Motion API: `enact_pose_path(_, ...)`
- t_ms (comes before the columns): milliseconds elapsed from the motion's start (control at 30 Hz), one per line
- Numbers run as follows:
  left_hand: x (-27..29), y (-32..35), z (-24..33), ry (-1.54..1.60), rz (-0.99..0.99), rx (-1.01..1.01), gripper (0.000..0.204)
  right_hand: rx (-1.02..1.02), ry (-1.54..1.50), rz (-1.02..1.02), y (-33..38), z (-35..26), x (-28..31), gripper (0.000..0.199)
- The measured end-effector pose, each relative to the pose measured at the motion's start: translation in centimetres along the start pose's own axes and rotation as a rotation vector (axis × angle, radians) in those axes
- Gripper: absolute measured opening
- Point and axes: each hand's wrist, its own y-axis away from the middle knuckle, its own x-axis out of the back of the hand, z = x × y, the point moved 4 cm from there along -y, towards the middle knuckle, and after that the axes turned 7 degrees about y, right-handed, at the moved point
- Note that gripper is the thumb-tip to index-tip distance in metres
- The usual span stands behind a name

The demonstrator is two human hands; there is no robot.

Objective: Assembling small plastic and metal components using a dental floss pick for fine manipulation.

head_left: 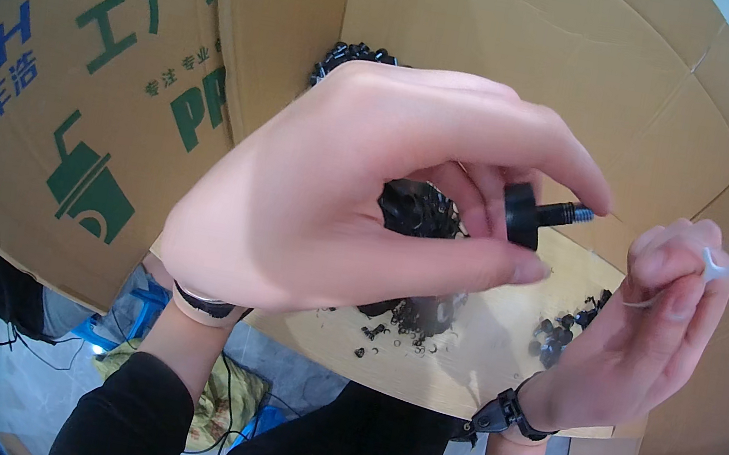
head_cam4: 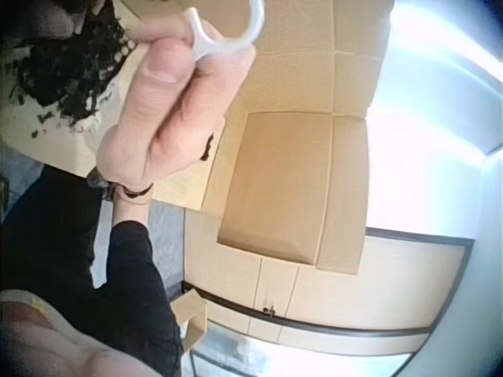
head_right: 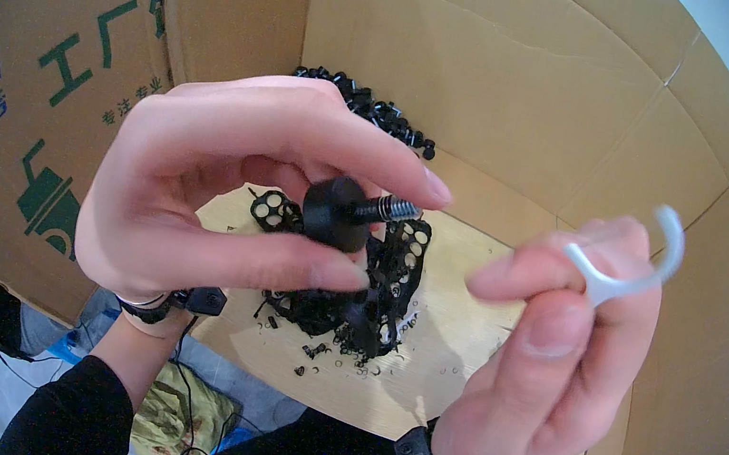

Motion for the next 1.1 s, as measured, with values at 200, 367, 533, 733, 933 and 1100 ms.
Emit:
enact_pose_path(200,0.6,0.2,0.9,-0.092,0.051,-0.080,0.046,0.174,0.069,-0.022,0.5,-0.9,-0.9,0.022)
enact_pose_path(367,0.5,0.2,1.0,-0.131,0.070,-0.089,0.045,0.214,0.080,-0.067,0.6,-0.8,-1.2,0.021)
enact_pose_path(533,0.5,0.0,1.0,-0.166,0.035,-0.130,0.042,0.230,0.097,-0.086,0.6,-0.9,-0.9,0.020)
enact_pose_path(733,0.3,0.1,1.2,-0.182,0.052,-0.122,0.041,0.261,0.122,-0.076,0.8,-1.2,-0.7,0.019)
enact_pose_path(933,0.3,0.1,1.2,-0.208,0.051,-0.183,0.041,0.222,0.213,-0.075,0.8,-1.5,-1.5,0.029)
enact_pose_path(1100,0.1,-0.2,1.1,-0.248,0.050,-0.153,0.039,0.335,0.398,-0.157,0.3,-2.1,-1.4,0.020)
